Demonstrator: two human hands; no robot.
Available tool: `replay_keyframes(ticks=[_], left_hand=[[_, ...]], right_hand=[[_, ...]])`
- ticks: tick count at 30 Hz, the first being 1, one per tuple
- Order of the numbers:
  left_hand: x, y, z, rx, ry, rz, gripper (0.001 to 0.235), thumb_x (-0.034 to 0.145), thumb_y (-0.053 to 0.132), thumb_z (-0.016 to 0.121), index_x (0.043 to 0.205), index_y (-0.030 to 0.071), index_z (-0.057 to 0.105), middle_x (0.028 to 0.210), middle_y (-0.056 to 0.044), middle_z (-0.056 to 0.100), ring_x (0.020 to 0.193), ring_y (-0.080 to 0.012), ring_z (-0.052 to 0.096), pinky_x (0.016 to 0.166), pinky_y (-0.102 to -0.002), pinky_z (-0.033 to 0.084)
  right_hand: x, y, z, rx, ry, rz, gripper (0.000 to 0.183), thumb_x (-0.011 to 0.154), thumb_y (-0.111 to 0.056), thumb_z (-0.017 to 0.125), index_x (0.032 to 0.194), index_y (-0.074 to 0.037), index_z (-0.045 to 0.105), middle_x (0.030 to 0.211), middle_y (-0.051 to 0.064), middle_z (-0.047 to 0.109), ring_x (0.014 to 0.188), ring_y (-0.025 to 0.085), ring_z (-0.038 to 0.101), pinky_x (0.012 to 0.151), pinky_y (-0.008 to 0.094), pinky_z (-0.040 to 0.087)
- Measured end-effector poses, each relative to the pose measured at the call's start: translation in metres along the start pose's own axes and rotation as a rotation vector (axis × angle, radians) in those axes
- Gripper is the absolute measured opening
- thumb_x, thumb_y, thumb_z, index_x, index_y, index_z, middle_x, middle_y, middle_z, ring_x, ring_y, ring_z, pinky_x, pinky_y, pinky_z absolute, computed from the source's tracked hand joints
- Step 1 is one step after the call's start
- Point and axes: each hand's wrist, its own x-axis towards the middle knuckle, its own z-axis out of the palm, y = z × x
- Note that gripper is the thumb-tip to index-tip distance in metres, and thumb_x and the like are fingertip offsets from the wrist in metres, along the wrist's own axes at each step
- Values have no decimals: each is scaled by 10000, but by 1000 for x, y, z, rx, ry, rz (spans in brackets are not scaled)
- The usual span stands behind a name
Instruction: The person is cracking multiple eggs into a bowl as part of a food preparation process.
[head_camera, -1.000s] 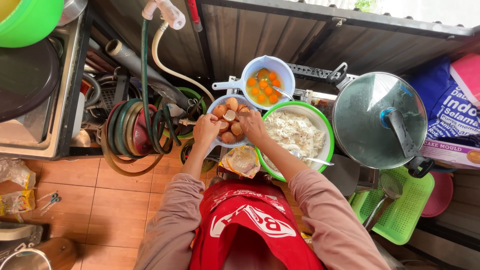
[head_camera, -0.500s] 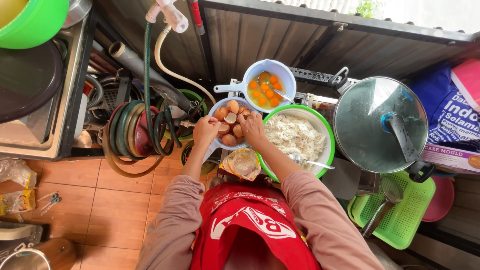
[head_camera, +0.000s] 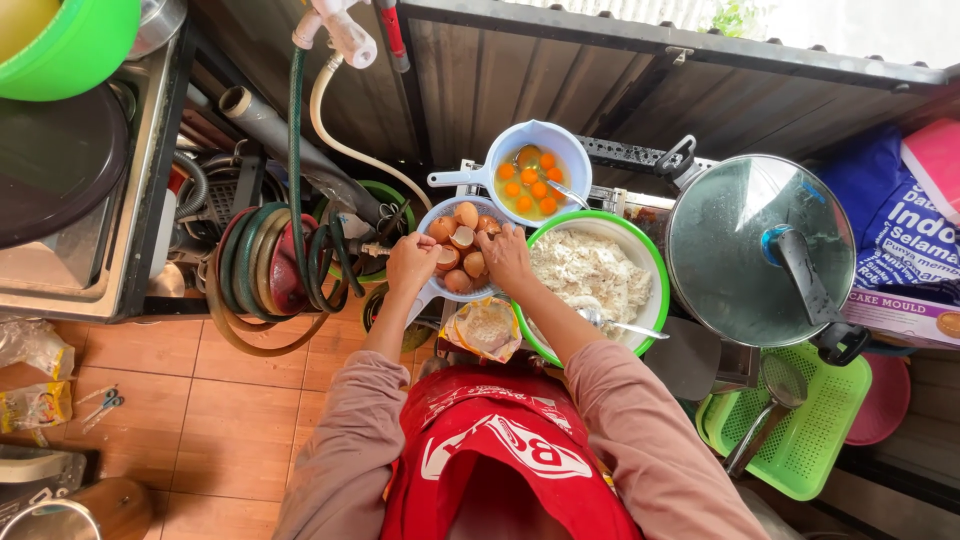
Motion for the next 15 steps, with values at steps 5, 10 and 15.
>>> replay_keyframes(ticks=[5,10,15], left_hand=[[1,0,2,-3,-1,-6,249,826,419,706,993,237,737,982,27,703,1095,-262,694,963,-426,557],[5,-2,4,10,-12,-2,262,827,436,702,996,240,736,998,27,706,1108,-257,690,969,-424,556],[7,1,0,-34,-28,-49,257,835,490,658,922,268,753,916,17,759,1028,-291,718,919,-412,579]], right_hand=[[-9,-1,-31,44,29,22,614,665,-422,859,1148,-230,533,964,79,724,1018,286,570,831,414,388],[-14,2,-44,35,69,55,637,642,-277,849,1200,-202,550,951,111,692,968,314,556,780,422,380],[-18,22,-71,301,-59,73,364,696,-399,702,1024,-245,671,1018,115,664,980,356,585,822,440,450]])
